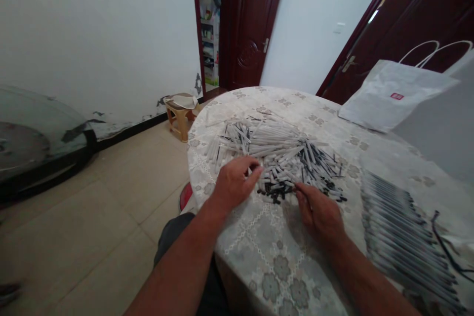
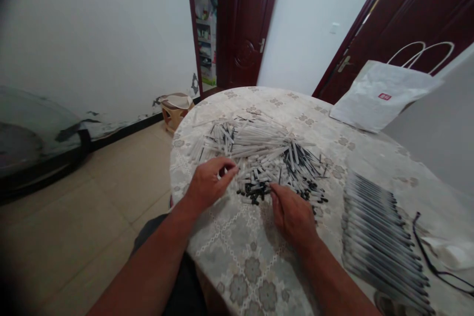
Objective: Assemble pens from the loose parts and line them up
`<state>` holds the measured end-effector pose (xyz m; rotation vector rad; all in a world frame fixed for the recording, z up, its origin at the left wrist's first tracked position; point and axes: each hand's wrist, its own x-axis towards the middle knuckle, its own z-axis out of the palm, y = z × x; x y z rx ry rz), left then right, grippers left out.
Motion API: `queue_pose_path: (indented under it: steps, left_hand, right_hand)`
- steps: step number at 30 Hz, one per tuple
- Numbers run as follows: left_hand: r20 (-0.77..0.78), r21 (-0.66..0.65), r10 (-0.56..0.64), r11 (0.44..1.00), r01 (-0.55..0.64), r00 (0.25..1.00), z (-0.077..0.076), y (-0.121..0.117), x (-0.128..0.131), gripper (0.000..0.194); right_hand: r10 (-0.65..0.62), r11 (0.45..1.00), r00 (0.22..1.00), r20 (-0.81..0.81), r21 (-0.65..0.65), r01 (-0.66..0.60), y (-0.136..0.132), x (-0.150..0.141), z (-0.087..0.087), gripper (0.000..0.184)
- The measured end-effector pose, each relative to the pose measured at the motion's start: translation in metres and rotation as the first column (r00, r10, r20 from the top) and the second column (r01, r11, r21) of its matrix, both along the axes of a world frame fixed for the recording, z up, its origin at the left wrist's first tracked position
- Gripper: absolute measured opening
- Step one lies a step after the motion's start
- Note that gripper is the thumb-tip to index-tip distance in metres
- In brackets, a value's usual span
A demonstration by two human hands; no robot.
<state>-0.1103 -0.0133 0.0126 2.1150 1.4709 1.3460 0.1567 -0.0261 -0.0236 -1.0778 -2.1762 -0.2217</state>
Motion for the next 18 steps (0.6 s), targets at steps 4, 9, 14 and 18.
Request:
queue_pose_path:
  steps: [4, 9, 14, 18]
  left_hand:
    - [-0.088, -0.117, 0.461, 0.876, -0.468, 0.883, 0.002, 0.015, -0.052, 0.013]
    - [-0.099, -0.160, 0.498, 0.847, -0.508, 0.862, -0.002, 0.021, -0.064, 0.016]
    - [-0.123, -0.152, 0.384, 0.904, -0.400, 0.915, 0.002, 0.025, -0.036, 0.022]
    - [-0.066, -0.233, 0.373, 0.896, -0.378, 0.925, 0.007, 0.032, -0.025, 0.013]
  right_hand:
    - [0.004, 1.000, 0.998, -0.056, -0.009, -0.004, -0.004, 0.006, 0.006, 0.031]
    - [0.044, 0.998, 0.995, -0.090, -0.038, -0.048, -0.008, 0.004, 0.007, 0.038]
    - [0.093, 0.995, 0.992, -0.083, -0.019, -0.095, -0.010, -0.001, 0.006, 0.038]
    - [0.146, 0.989, 0.986, -0.085, -0.011, -0.148, -0.011, 0.000, 0.007, 0.039]
